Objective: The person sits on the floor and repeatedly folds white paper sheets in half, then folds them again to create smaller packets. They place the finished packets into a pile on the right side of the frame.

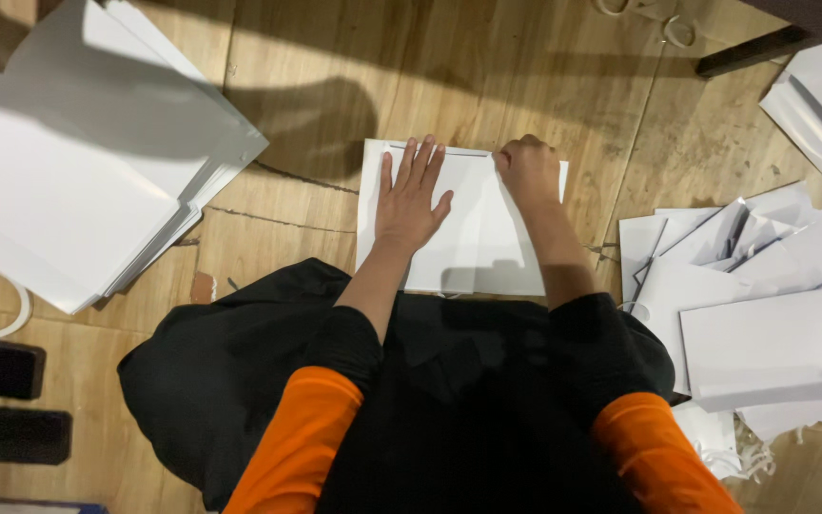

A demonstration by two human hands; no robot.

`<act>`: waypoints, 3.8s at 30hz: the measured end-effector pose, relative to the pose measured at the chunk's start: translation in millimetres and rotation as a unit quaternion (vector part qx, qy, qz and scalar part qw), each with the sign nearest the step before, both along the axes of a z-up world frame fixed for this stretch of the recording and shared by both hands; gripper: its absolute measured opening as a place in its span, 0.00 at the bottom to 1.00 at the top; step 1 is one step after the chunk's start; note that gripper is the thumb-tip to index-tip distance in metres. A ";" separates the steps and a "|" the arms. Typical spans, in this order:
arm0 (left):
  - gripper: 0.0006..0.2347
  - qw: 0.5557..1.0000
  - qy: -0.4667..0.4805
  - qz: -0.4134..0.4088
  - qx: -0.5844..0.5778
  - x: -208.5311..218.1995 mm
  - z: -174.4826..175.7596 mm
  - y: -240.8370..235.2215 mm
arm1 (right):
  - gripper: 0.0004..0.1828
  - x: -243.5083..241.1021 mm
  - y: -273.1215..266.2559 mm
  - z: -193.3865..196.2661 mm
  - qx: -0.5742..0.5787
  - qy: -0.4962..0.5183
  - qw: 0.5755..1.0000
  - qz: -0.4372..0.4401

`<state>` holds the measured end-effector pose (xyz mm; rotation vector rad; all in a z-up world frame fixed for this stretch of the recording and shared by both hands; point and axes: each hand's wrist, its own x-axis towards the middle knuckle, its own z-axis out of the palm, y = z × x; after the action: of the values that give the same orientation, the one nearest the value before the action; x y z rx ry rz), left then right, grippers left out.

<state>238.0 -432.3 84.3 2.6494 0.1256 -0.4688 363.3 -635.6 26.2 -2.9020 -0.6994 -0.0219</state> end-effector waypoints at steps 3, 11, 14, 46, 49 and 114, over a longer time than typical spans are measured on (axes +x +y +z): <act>0.28 0.999 0.018 -0.008 0.027 2.0 1.9 1.2 | 0.10 10.1 3.2 -3.1 -0.066 -0.033 0.995 0.069; 0.28 0.999 0.017 -0.021 0.023 1.0 0.4 2.1 | 0.07 16.7 19.9 -13.5 -0.143 -0.002 0.990 0.003; 0.28 1.000 0.018 -0.019 0.014 -0.2 -1.7 2.0 | 0.07 26.0 9.0 -29.9 -0.149 0.011 0.989 -0.020; 0.40 0.994 0.055 -0.069 -0.063 -21.2 46.8 7.6 | 0.08 -90.2 -52.8 90.9 0.289 0.218 0.928 -0.083; 0.43 0.993 0.060 -0.052 -0.092 -46.5 35.3 4.1 | 0.09 -117.9 -22.5 78.7 0.260 0.315 0.912 0.034; 0.16 0.977 -0.179 -0.100 -0.053 -70.6 -41.7 -7.5 | 0.07 -134.9 -23.5 38.6 0.179 0.206 0.957 0.102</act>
<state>167.4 -439.7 42.5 2.6034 -0.2711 -0.0498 228.4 -659.2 64.8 -2.3685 -0.8102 0.4209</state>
